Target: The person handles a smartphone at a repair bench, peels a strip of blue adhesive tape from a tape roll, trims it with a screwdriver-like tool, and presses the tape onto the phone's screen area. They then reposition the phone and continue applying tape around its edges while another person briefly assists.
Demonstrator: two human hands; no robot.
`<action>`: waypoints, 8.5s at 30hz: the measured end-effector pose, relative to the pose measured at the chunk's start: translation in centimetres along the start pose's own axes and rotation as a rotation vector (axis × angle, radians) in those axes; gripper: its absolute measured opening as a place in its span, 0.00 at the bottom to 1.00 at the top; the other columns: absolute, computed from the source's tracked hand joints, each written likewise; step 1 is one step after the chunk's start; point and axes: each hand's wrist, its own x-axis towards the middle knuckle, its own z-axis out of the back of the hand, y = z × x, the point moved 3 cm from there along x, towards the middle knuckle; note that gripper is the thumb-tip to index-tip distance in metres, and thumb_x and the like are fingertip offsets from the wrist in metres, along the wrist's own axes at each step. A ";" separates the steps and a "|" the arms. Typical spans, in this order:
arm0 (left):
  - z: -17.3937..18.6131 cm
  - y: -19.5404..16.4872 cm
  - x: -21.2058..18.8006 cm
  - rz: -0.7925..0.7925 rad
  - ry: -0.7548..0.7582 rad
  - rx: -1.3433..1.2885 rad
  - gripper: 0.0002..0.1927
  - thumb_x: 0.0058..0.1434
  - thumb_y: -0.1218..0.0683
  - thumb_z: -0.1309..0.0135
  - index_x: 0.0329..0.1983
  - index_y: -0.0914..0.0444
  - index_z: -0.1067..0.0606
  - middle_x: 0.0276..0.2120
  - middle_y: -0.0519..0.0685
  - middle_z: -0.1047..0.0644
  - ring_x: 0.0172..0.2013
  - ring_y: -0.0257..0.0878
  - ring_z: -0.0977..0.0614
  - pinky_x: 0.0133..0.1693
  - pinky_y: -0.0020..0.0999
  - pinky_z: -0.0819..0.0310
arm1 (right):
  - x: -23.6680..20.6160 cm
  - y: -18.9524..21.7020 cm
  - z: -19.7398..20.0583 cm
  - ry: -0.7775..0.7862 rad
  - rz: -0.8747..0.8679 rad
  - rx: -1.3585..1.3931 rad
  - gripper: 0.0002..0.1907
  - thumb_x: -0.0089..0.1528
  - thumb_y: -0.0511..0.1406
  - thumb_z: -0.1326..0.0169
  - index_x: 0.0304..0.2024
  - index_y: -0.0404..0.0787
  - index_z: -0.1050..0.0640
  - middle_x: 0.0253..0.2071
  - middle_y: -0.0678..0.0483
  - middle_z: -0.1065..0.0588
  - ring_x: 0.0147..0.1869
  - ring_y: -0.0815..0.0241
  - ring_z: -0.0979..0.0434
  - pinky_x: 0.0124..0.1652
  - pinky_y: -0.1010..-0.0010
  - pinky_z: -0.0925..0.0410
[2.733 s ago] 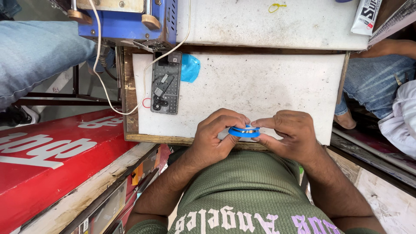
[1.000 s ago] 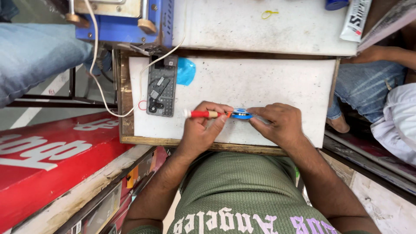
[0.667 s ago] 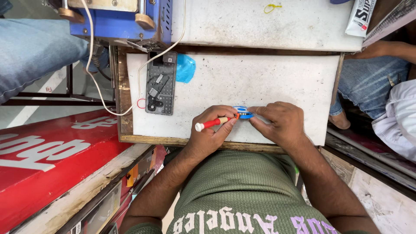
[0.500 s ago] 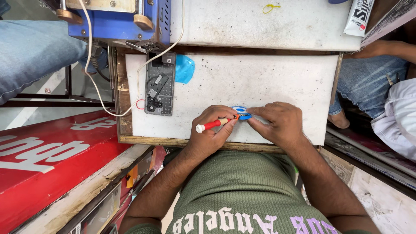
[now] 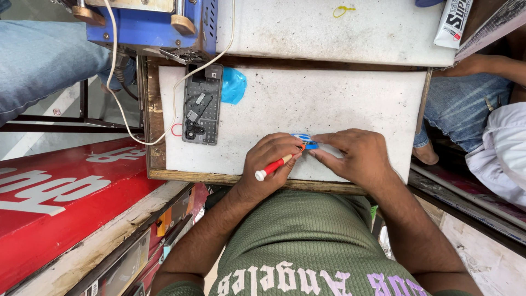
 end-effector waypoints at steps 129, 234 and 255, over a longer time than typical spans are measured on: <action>1.6 -0.7 -0.6 0.471 0.177 -0.144 0.07 0.67 0.56 0.41 0.45 0.61 0.24 0.39 0.46 0.17 0.42 0.34 0.13 0.44 0.30 0.18 | -2.5 -1.4 -3.6 0.149 -0.268 1.331 0.14 0.73 0.39 0.51 0.41 0.35 0.22 0.46 0.47 0.20 0.30 0.72 0.36 0.29 0.80 0.39; 3.4 2.1 -0.3 0.616 0.110 0.057 0.22 0.70 0.54 0.48 0.63 0.66 0.39 0.35 0.52 0.20 0.37 0.41 0.14 0.41 0.35 0.17 | -1.9 0.4 -4.0 -0.075 -0.078 0.819 0.48 0.64 0.25 0.39 0.77 0.45 0.54 0.44 0.50 0.25 0.54 0.62 0.25 0.57 0.66 0.32; 2.3 -5.6 1.9 -0.080 0.093 0.226 0.24 0.56 0.63 0.34 0.56 0.60 0.24 0.46 0.47 0.20 0.45 0.44 0.21 0.47 0.37 0.23 | -4.0 -1.3 -2.0 -0.272 0.022 1.744 0.29 0.71 0.31 0.46 0.72 0.46 0.39 0.40 0.49 0.23 0.35 0.69 0.28 0.37 0.78 0.32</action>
